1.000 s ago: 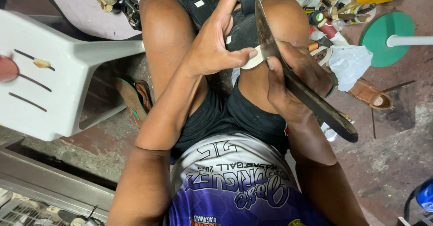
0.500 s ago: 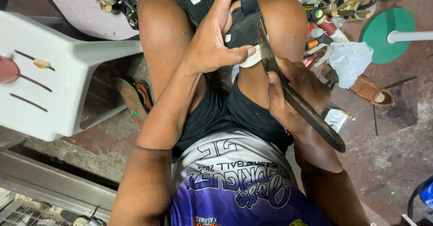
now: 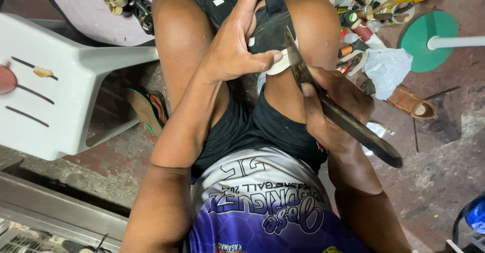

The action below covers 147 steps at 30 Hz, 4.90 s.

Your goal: The person uses a curved blade tool to scrape and trim the white midsole of a black sneaker. They repeatedly scrape along the sole edge, rotate the shoe to access different sides, and occasionally wipe away debris with their fingers.

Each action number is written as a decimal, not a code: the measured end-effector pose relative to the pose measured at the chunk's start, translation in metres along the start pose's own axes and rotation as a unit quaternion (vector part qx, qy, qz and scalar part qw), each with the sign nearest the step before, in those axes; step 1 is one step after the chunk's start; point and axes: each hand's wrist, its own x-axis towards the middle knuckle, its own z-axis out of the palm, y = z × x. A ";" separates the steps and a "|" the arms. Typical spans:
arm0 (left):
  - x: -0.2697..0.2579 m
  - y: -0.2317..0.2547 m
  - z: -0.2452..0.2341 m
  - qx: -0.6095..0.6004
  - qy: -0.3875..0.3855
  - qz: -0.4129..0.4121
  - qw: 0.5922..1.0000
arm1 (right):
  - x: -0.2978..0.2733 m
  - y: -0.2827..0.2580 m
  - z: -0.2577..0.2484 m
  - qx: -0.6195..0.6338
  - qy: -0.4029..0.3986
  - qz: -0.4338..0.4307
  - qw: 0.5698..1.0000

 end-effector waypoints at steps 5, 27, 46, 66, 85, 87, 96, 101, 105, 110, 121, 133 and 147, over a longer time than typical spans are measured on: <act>-0.002 -0.004 -0.006 -0.003 0.005 0.003 1.000 | 0.008 -0.007 -0.006 0.048 0.084 0.053 0.994; -0.021 0.016 -0.022 -0.008 0.078 0.045 0.996 | 0.064 -0.010 0.036 -0.037 -0.052 -0.094 0.994; -0.034 0.013 -0.030 -0.069 0.063 0.051 0.994 | 0.067 0.013 0.022 0.074 -0.017 0.052 0.996; -0.021 0.071 -0.009 0.140 0.065 0.061 0.986 | 0.004 0.014 0.072 0.305 -0.047 0.189 0.932; -0.061 0.065 0.008 0.103 0.152 -0.050 0.982 | 0.017 0.012 0.069 0.355 -0.092 0.203 0.908; -0.060 0.068 0.008 0.125 0.150 -0.046 0.980 | 0.015 0.014 0.072 0.317 -0.081 0.211 0.921; -0.057 0.075 0.008 0.192 0.105 -0.034 0.975 | 0.014 0.024 0.066 0.503 -0.124 0.394 0.759; -0.062 0.073 0.003 0.184 0.092 -0.064 0.977 | 0.014 0.029 0.069 0.503 -0.149 0.347 0.777; -0.061 0.072 0.008 0.164 0.105 -0.078 0.978 | 0.016 0.032 0.067 0.490 -0.172 0.345 0.782; -0.062 0.069 0.016 0.183 0.130 -0.075 0.972 | 0.017 0.030 0.068 0.363 -0.200 0.339 0.845; -0.055 0.086 0.002 0.191 0.069 -0.116 0.972 | 0.022 0.028 0.067 0.341 -0.205 0.330 0.856; -0.053 0.088 0.003 0.201 0.046 -0.117 0.972 | 0.016 0.029 0.064 0.374 -0.203 0.336 0.840; -0.044 0.086 0.012 0.199 0.076 -0.134 0.968 | 0.011 0.032 0.066 0.349 -0.218 0.330 0.850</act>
